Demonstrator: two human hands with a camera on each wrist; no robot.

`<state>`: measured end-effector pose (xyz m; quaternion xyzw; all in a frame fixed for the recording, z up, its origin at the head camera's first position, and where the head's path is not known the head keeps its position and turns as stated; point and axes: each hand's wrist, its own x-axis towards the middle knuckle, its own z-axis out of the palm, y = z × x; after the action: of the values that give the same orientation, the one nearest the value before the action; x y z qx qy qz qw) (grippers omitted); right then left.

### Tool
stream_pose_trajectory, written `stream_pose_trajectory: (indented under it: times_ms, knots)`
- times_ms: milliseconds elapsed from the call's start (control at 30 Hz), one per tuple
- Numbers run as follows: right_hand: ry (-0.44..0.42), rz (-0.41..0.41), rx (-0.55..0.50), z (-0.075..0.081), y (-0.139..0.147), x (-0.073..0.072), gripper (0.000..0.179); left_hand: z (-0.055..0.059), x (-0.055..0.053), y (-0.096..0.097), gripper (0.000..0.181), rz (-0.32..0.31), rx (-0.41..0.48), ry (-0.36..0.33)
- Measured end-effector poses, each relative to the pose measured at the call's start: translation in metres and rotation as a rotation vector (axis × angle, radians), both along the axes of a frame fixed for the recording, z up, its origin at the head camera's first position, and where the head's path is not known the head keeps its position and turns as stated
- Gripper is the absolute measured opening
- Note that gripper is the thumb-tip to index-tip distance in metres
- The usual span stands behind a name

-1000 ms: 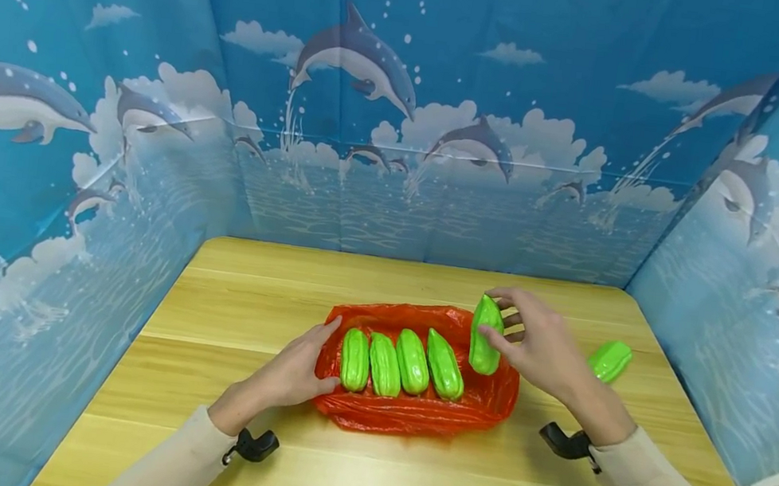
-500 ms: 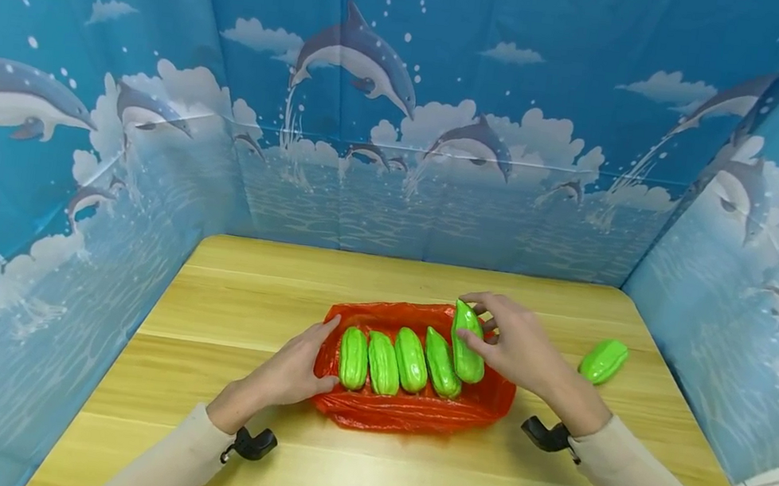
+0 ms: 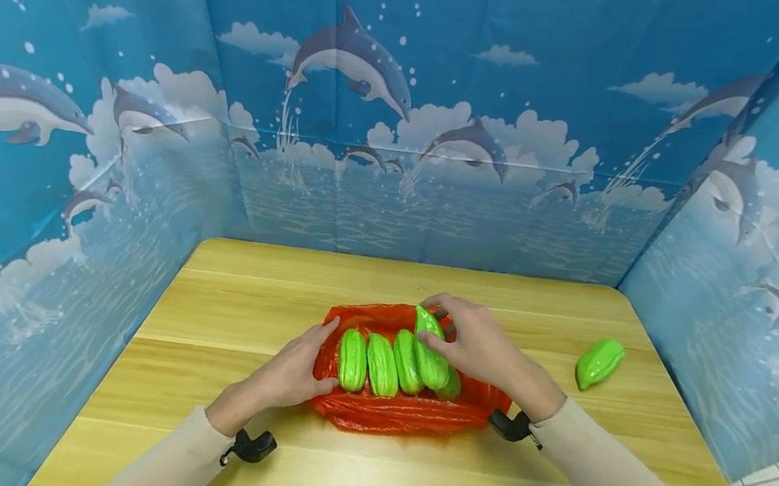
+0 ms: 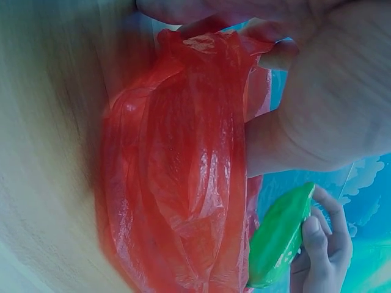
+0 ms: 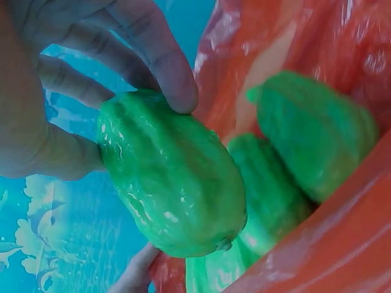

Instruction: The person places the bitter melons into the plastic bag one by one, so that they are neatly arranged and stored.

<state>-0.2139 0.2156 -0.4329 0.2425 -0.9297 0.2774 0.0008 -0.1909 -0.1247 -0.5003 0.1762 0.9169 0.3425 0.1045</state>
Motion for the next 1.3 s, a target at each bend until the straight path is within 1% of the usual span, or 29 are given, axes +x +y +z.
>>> stream_pose_trajectory:
  times_ms: [233,333,467,633,800,1100,1300]
  knots:
    - [-0.065,0.022,-0.031,-0.007,-0.018,-0.003,0.049,-0.001,-0.001,0.0,0.107,0.002,-0.002,0.001]
    - [-0.082,0.032,-0.034,-0.008,-0.023,-0.003,0.05,0.0,-0.001,0.0,0.106,-0.001,-0.004,0.003]
    - [-0.093,0.041,-0.034,-0.009,-0.028,-0.004,0.05,0.0,0.0,0.0,0.106,-0.003,-0.009,0.006]
    - [-0.133,0.042,-0.053,-0.016,-0.031,-0.006,0.047,-0.001,0.001,0.001,0.107,0.001,-0.011,0.003]
    - [-0.164,0.042,-0.065,-0.019,-0.033,-0.005,0.046,-0.001,0.001,0.001,0.106,0.0,-0.009,0.004]
    - [-0.173,0.014,-0.045,-0.02,-0.032,-0.002,0.049,-0.001,0.002,0.001,0.106,0.002,-0.008,-0.002]
    - [-0.177,0.004,-0.049,-0.02,-0.03,-0.002,0.049,0.0,0.002,0.002,0.106,-0.011,-0.003,0.019]
